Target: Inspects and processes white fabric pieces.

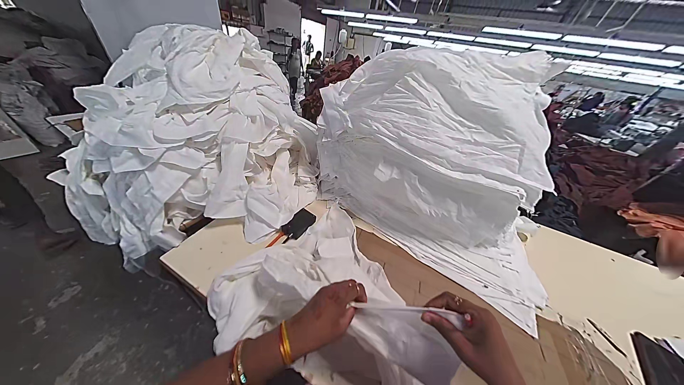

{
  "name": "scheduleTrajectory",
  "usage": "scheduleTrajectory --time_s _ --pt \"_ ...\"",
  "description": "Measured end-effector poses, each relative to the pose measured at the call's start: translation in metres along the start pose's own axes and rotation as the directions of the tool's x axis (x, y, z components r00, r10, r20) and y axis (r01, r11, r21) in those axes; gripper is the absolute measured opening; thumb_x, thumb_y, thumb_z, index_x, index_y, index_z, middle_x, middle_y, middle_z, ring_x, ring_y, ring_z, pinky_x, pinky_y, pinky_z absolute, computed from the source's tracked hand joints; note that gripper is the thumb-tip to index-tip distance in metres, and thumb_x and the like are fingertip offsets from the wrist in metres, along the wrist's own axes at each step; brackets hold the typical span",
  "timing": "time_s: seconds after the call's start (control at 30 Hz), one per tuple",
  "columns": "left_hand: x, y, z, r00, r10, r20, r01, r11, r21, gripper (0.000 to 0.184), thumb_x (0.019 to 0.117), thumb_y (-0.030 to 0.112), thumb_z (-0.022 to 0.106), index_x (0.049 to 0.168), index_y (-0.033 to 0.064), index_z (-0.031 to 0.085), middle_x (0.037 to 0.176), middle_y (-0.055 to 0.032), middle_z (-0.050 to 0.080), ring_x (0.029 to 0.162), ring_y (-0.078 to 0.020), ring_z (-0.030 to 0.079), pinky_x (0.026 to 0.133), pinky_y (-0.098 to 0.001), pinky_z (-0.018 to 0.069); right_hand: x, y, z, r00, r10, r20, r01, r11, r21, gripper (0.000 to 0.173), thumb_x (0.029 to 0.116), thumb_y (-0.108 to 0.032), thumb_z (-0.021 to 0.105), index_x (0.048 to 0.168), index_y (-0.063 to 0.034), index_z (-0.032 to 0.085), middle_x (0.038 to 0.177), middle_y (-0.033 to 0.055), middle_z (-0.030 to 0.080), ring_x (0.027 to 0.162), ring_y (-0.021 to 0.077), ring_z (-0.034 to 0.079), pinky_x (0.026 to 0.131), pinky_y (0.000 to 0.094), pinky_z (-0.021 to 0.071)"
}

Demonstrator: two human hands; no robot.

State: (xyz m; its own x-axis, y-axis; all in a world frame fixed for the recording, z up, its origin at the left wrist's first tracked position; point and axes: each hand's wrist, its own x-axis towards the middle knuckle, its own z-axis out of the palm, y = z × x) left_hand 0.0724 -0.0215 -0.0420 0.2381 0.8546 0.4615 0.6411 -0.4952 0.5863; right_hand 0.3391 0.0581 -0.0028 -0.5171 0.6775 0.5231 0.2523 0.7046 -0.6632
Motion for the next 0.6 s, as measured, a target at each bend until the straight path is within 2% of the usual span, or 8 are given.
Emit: scheduleTrajectory --time_s 0.07,0.13,0.2,0.3,0.37,0.47,0.53,0.6 --pt "-0.004 0.011 0.000 0.993 0.117 0.004 -0.117 0.993 -0.020 0.018 0.0901 -0.004 0.061 0.106 -0.0037 0.070 0.094 -0.0194 0.073 0.086 -0.0312 0.074 0.078 -0.0426 0.0600 0.000 0.002 -0.013 0.999 0.040 0.007 -0.040 0.997 0.073 0.020 0.0869 -0.029 0.075 0.085 -0.0092 0.073 0.079 -0.0132 0.072 0.071 -0.0148 0.061 0.066 0.0068 0.0502" --pt "-0.007 0.027 -0.003 0.979 0.190 0.074 -0.180 0.976 -0.119 0.027 0.0983 0.001 0.057 0.124 -0.0021 0.065 0.097 -0.0188 0.075 0.083 -0.0289 0.075 0.076 -0.0416 0.0603 0.002 0.005 -0.018 0.996 0.078 -0.042 -0.075 0.994 0.076 0.017 0.0858 -0.029 0.074 0.083 -0.0114 0.074 0.076 -0.0164 0.070 0.067 -0.0155 0.059 0.061 0.0069 0.0487" --pt "-0.007 0.044 -0.005 0.966 0.217 0.138 -0.173 0.947 -0.272 0.030 0.1003 0.002 0.055 0.129 -0.0022 0.063 0.098 -0.0204 0.074 0.081 -0.0282 0.074 0.074 -0.0402 0.0588 0.005 0.007 -0.012 0.992 0.060 -0.110 -0.057 0.998 0.032 0.019 0.0854 -0.028 0.074 0.083 -0.0095 0.073 0.074 -0.0152 0.069 0.065 -0.0168 0.056 0.060 0.0052 0.0464" --pt "-0.005 0.057 -0.008 0.941 0.117 0.317 0.050 0.879 -0.473 0.038 0.1005 0.001 0.055 0.138 -0.0045 0.055 0.090 -0.0236 0.072 0.074 -0.0287 0.072 0.071 -0.0409 0.0583 0.005 -0.003 0.008 0.966 -0.066 -0.251 0.023 0.985 -0.171 0.027 0.0880 -0.030 0.071 0.082 -0.0035 0.071 0.073 -0.0050 0.071 0.065 -0.0141 0.057 0.060 0.0052 0.0444" --pt "-0.003 0.057 -0.007 0.922 -0.007 0.386 0.228 0.817 -0.530 0.046 0.1002 0.001 0.056 0.145 -0.0037 0.048 0.090 -0.0237 0.072 0.074 -0.0267 0.072 0.073 -0.0412 0.0591 0.002 -0.017 0.021 0.913 -0.210 -0.349 0.072 0.926 -0.370 0.030 0.0927 -0.029 0.068 0.085 -0.0002 0.069 0.073 0.0055 0.072 0.065 -0.0029 0.063 0.059 0.0113 0.0463" --pt "-0.005 0.057 0.001 0.942 -0.233 0.241 0.333 0.736 -0.590 0.052 0.0973 0.003 0.059 0.147 -0.0049 0.044 0.082 -0.0134 0.071 0.066 -0.0127 0.066 0.066 -0.0299 0.0559 -0.011 -0.032 0.037 0.871 -0.362 -0.331 0.141 0.831 -0.538 0.028 0.0965 -0.026 0.067 0.086 -0.0009 0.071 0.073 0.0112 0.073 0.065 0.0114 0.070 0.061 0.0208 0.0538" --pt "-0.004 0.057 0.003 0.933 -0.336 0.130 0.337 0.682 -0.649 0.057 0.0954 0.001 0.060 0.147 -0.0061 0.039 0.087 -0.0073 0.074 0.072 -0.0063 0.070 0.069 -0.0245 0.0579 -0.019 -0.038 0.050 0.885 -0.410 -0.222 0.222 0.788 -0.574 0.021 0.0959 -0.021 0.066 0.087 -0.0032 0.073 0.069 0.0097 0.071 0.062 0.0160 0.069 0.060 0.0247 0.0551" --pt "-0.004 0.060 0.004 0.923 -0.381 0.056 0.316 0.666 -0.676 0.059 0.0932 -0.002 0.060 0.147 -0.0084 0.035 0.091 -0.0068 0.076 0.077 -0.0050 0.072 0.072 -0.0225 0.0580 -0.022 -0.038 0.063 0.886 -0.448 -0.120 0.302 0.754 -0.583 0.016 0.0950 -0.013 0.061 0.093 -0.0039 0.073 0.065 0.0068 0.067 0.057 0.0167 0.063 0.057 0.0242 0.0511"
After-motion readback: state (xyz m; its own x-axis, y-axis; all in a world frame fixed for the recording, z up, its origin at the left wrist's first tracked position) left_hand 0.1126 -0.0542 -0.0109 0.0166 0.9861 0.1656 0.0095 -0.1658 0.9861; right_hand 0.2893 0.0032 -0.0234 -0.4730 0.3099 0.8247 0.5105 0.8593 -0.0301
